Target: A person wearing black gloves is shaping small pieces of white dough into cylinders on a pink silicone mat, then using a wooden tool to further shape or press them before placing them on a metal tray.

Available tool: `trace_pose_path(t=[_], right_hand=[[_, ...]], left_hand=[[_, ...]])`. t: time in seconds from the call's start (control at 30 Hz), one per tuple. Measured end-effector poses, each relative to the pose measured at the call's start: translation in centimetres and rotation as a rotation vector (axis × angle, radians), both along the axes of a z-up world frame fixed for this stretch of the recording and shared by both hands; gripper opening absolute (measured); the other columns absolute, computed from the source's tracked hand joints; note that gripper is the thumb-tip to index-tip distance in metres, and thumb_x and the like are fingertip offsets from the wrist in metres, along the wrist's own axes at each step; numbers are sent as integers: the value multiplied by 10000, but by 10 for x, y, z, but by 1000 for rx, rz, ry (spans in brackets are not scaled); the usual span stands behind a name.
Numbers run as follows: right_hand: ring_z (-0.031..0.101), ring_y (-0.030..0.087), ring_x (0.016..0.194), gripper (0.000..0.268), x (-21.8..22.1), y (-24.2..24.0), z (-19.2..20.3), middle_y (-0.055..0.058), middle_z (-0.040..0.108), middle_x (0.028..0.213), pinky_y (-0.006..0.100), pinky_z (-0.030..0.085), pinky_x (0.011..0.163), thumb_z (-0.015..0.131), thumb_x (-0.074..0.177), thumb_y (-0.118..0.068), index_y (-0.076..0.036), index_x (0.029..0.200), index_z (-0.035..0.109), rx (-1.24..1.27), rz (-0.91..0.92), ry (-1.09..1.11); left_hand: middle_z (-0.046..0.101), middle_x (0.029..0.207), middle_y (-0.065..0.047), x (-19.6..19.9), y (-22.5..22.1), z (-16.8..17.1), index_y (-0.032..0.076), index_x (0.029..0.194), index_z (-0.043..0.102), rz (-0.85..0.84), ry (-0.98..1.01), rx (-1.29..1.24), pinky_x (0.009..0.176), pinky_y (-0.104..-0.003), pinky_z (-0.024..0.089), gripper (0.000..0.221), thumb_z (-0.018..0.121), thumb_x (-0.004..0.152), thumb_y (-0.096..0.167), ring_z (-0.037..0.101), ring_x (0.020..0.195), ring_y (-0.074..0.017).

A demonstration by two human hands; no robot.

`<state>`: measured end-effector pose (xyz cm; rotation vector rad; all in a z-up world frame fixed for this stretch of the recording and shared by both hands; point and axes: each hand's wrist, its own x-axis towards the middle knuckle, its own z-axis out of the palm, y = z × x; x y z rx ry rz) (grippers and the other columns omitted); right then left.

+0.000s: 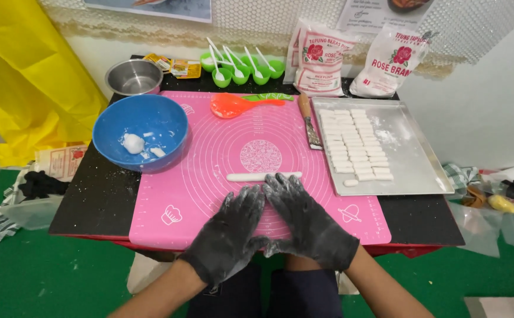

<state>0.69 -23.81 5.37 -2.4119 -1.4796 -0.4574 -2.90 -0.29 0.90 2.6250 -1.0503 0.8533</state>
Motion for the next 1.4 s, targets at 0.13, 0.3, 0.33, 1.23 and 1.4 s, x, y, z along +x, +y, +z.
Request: trace_pose_path(t=[0.13,0.3,0.33,1.23,1.4], right_hand=[[165,391,1597,1010,5,0,-18,227,191,1696,544,131,1320,663,958,-584,15,1611,178,-13,-43,61],[251,439,1519,1055,55,11,-33,248,365,1597,537,128,1283,466,894,-818,-63,1605,276,-358,-293,66],[251,439,1519,1055,72,10,-41,248,365,1597,537,128,1283,466,894,-818,-63,1605,276,-359,-292,60],[151,327,1574,1186,157,20,-39,184,208,1681,477,7,1313,318,814,-967,-112,1625,180,-534,-345,173],[230,332,1547,1122,109,11,-34,196,282,1656,473,61,1316,395,873,-894,-58,1606,245,-383,-263,38]], left_hand=[[423,1533,-313,15,-2,-2,-110,1480,400,-14,-108,-46,1195,-565,367,675,549,1061,398,441,1427,-463],[358,1547,-347,72,-2,-22,-46,1538,326,68,331,71,1227,-605,175,805,455,1013,550,313,1454,-503],[358,1547,-347,91,-1,-25,-46,1538,326,71,326,69,1227,-605,175,805,455,1013,550,313,1454,-503],[380,1584,-255,170,7,-20,-7,1557,343,144,354,120,1268,-529,127,808,380,1036,610,302,1505,-402],[501,1479,-284,117,6,-6,-26,1496,441,71,130,6,1245,-529,241,820,459,1004,630,460,1403,-413]])
